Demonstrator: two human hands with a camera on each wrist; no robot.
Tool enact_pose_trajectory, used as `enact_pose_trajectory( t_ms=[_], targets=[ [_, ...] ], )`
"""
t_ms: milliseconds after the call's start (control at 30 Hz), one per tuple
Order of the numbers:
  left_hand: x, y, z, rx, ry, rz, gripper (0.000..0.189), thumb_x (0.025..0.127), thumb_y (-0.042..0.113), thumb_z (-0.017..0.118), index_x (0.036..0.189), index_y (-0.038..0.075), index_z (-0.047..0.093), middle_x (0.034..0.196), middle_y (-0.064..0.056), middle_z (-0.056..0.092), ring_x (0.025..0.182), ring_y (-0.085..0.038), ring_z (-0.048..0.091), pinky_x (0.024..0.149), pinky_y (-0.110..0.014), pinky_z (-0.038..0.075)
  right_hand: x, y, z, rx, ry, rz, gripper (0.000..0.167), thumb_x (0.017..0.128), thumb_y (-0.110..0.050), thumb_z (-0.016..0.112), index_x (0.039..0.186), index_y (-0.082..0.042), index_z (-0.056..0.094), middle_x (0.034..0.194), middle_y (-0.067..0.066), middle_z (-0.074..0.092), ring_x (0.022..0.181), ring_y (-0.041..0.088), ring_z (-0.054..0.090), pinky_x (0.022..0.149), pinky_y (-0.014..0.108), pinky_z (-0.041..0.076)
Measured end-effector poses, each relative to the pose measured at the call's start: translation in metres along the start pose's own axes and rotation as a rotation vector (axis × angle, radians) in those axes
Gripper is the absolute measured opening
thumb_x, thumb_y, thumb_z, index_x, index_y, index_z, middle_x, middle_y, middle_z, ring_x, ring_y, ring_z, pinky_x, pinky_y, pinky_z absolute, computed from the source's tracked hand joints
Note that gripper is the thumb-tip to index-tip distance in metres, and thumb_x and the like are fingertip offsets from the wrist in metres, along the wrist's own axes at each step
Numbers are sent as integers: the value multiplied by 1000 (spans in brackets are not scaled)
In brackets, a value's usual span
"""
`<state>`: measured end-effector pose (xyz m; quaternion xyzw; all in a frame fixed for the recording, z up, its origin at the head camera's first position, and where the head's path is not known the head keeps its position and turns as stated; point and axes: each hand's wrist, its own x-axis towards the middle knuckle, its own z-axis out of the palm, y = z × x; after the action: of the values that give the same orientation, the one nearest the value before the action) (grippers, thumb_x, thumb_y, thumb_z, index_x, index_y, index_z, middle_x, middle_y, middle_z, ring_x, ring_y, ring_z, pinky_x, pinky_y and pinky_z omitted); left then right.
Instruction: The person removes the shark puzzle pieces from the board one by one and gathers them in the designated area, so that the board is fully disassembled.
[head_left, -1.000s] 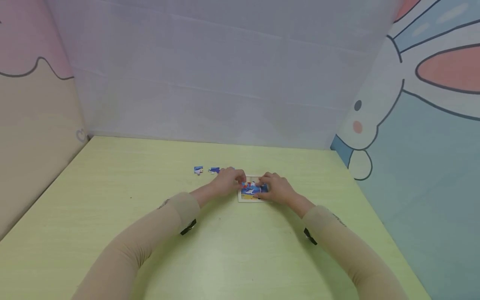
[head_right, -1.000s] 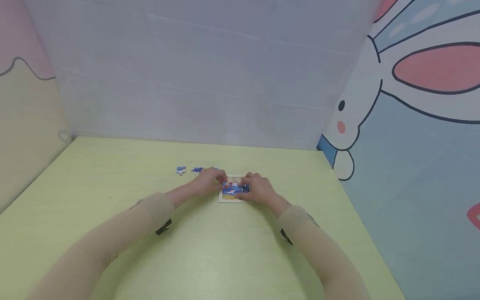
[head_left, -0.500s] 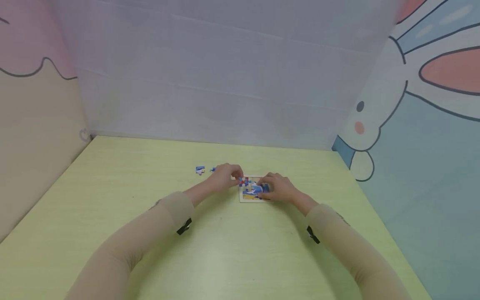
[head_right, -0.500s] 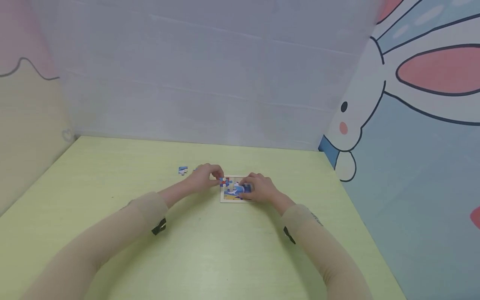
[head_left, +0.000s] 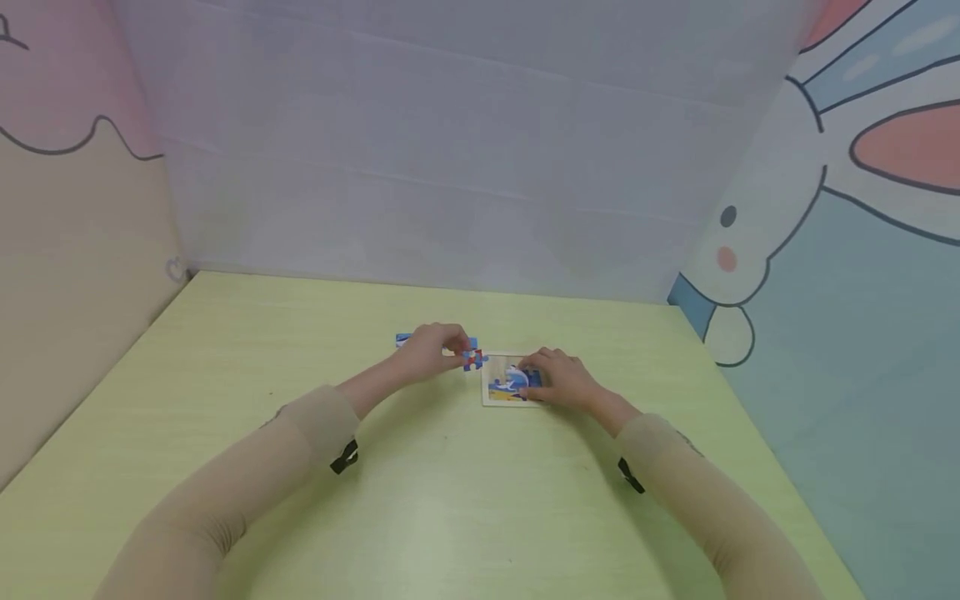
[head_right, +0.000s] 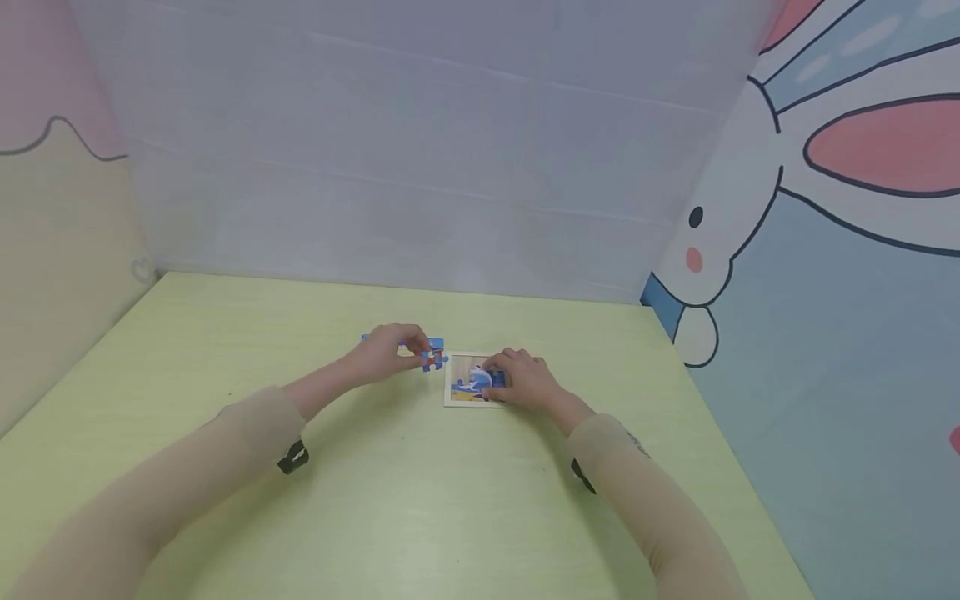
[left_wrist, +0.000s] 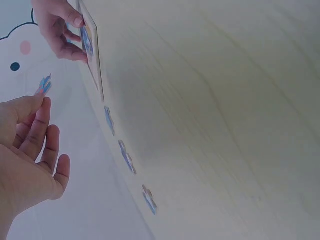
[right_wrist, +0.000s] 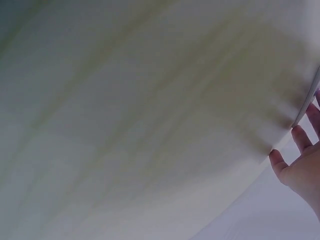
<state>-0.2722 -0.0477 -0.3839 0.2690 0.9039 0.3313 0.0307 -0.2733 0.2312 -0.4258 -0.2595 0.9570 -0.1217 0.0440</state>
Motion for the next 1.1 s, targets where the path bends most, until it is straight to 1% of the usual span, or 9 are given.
enact_pose_trajectory(
  t_ms=[133, 267, 367, 500, 600, 733, 867, 1033, 1100],
  targets=[
    [-10, -6, -11, -24, 13, 11, 13, 85, 16, 70, 97, 13, 64, 92, 3, 68, 92, -17, 62, 89, -41, 45, -1, -1, -1, 4, 13, -12, 50, 84, -47, 67, 124, -18, 59, 122, 4, 57, 113, 27, 50, 93, 57, 37],
    [-18, -12, -26, -18, 27, 7, 12, 85, 17, 70, 96, 14, 65, 89, 4, 68, 92, -20, 61, 90, -42, 43, -1, -2, -2, 7, 16, -19, 48, 84, -45, 67, 124, -18, 60, 130, 6, 52, 120, 31, 47, 95, 59, 36],
    [-23, -14, -37, -16, 20, -10, 13, 85, 18, 70, 96, 14, 65, 89, 3, 68, 95, -23, 61, 90, -44, 43, -1, -2, -4, 11, 20, -21, 47, 85, -43, 67, 123, -18, 60, 139, 10, 45, 127, 35, 41, 96, 61, 35],
    [-28, -17, -49, -8, 10, -22, 13, 85, 19, 69, 97, 13, 65, 89, 3, 68, 95, -22, 60, 90, -44, 43, -1, -1, -6, 32, 23, -1, 47, 84, -43, 68, 123, -17, 60, 147, 12, 35, 134, 39, 32, 98, 64, 31],
    [-32, -23, -55, 5, 11, -15, 13, 85, 19, 69, 96, 13, 65, 88, 4, 67, 93, -19, 60, 90, -44, 43, -2, -2, -9, 42, 16, 16, 47, 84, -44, 68, 123, -18, 60, 150, 13, 32, 136, 39, 28, 100, 65, 28],
    [-36, -35, -61, 5, 11, -27, 12, 85, 20, 70, 95, 15, 65, 86, 5, 66, 90, -17, 60, 89, -43, 43, -3, -3, -13, 25, -4, 17, 46, 85, -44, 67, 123, -20, 59, 147, 15, 36, 135, 40, 31, 100, 65, 29],
    [-38, -48, -64, -5, 7, -53, 12, 86, 19, 69, 96, 14, 65, 86, 4, 65, 88, -16, 57, 84, -39, 43, -3, -4, -15, 10, -22, 5, 47, 86, -45, 65, 125, -21, 58, 146, 16, 39, 134, 40, 34, 99, 64, 30],
    [-40, -61, -67, -3, -10, -83, 13, 86, 17, 68, 98, 13, 65, 90, 1, 65, 87, -17, 57, 77, -35, 42, -3, -1, -16, -13, -19, -11, 52, 85, -48, 64, 129, -21, 54, 145, 14, 40, 133, 38, 35, 98, 62, 32],
    [-40, -64, -68, 2, -16, -102, 13, 86, 17, 68, 98, 12, 65, 91, 0, 65, 87, -18, 56, 76, -34, 42, -3, 1, -15, -24, -13, -18, 56, 85, -50, 64, 130, -20, 53, 144, 13, 41, 132, 37, 37, 98, 61, 34]
  ],
)
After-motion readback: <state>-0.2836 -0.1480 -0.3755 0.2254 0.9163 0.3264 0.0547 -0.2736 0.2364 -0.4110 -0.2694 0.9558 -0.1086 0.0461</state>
